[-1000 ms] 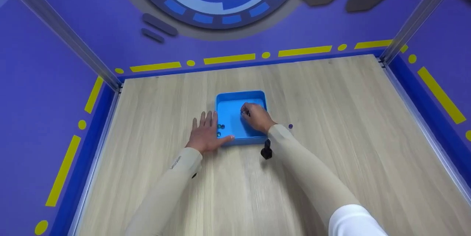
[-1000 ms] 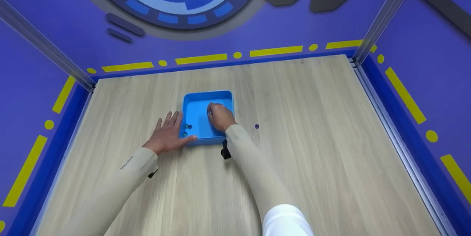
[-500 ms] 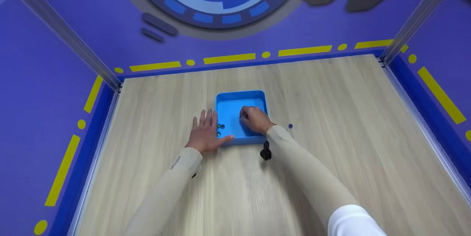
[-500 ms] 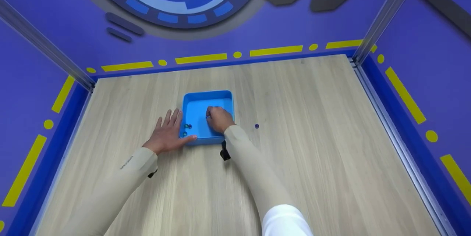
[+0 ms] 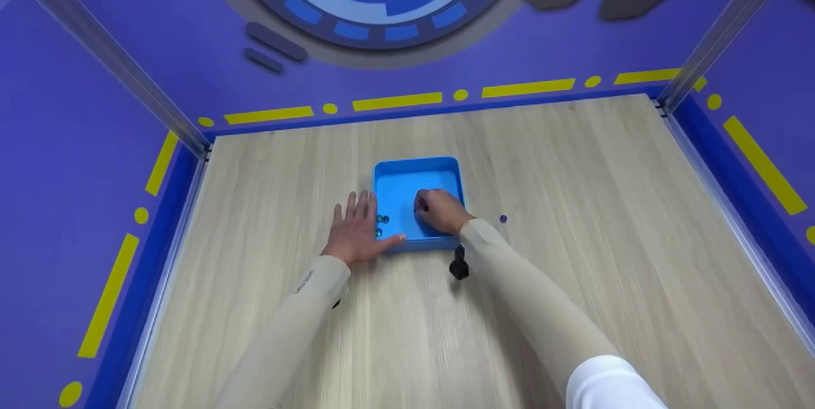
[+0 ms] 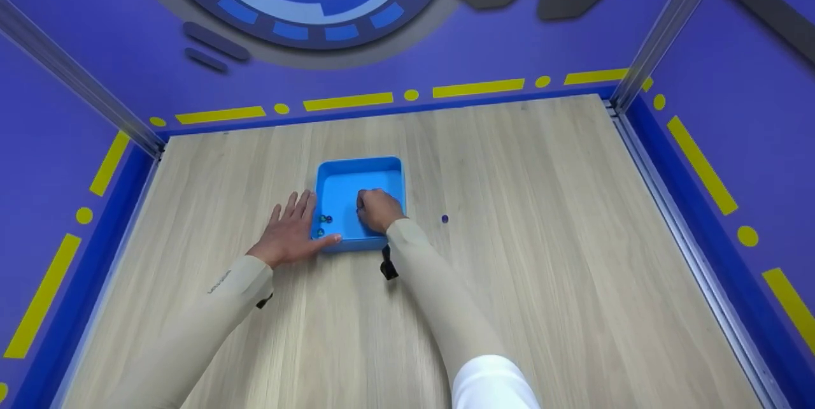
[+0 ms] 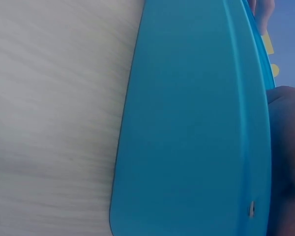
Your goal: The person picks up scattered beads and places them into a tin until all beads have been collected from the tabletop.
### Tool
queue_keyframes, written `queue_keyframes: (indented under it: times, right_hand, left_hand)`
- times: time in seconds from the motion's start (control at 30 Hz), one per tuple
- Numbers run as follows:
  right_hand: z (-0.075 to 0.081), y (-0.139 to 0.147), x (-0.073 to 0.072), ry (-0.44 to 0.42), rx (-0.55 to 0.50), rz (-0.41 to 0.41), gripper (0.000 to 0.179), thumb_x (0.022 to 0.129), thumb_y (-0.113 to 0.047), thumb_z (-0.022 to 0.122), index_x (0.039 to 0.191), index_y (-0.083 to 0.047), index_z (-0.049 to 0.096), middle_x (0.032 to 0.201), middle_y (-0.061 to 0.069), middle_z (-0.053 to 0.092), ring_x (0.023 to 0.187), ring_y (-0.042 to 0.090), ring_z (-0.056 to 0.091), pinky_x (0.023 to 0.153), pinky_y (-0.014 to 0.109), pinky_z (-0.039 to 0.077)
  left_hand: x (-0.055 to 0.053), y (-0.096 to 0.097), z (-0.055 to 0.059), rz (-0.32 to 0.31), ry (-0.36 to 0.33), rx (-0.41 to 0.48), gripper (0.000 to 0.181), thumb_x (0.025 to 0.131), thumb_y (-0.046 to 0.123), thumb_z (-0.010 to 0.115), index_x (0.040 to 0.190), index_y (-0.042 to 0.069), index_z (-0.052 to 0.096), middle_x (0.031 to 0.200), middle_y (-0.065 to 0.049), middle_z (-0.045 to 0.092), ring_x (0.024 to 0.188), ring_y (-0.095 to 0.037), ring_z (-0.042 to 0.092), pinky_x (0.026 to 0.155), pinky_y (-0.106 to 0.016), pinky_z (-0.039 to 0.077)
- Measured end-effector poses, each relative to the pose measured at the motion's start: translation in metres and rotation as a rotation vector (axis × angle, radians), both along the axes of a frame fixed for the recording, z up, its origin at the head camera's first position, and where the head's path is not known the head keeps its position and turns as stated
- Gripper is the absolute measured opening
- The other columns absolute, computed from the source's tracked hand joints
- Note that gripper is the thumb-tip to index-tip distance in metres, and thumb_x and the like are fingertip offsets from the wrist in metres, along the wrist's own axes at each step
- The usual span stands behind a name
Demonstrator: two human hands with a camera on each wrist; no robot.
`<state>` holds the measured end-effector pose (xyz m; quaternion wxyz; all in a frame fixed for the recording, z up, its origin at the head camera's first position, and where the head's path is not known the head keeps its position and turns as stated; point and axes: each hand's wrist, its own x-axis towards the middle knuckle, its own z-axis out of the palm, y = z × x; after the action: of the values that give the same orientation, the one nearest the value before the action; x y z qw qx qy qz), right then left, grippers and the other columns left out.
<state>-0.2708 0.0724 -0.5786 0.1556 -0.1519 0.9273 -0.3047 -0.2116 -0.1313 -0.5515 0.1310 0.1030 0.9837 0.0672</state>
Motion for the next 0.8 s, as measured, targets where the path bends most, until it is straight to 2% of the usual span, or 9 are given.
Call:
queue_keyframes:
  times: [0.27, 0.8]
  right_hand:
    - [0.0014, -0.0005, 0.0011, 0.018, -0.007, 0.026, 0.007, 0.093, -0.01, 0.059, 0.094, -0.01, 0.066, 0.086, 0.004, 0.064, 0.077, 0.015, 0.054, 0.071, 0.029, 0.045]
    - [0.0006, -0.0034, 0.0029, -0.044, 0.011, 0.019, 0.008, 0.095, -0.014, 0.06, 0.099, -0.013, 0.066, 0.092, 0.002, 0.065, 0.085, 0.017, 0.057, 0.082, 0.032, 0.05]
  left_hand:
    - [-0.0018, 0.0005, -0.0009, 0.009, -0.025, -0.014, 0.112, 0.08, 0.084, 0.038, 0.156, 0.01, 0.004, 0.164, -0.012, 0.006, 0.152, -0.034, 0.002, 0.12, -0.058, 0.007]
    - [-0.0012, -0.0007, -0.0015, 0.008, -0.026, 0.004, 0.113, 0.079, 0.085, 0.039, 0.156, 0.01, 0.003, 0.164, -0.011, 0.006, 0.152, -0.034, 0.002, 0.12, -0.058, 0.007]
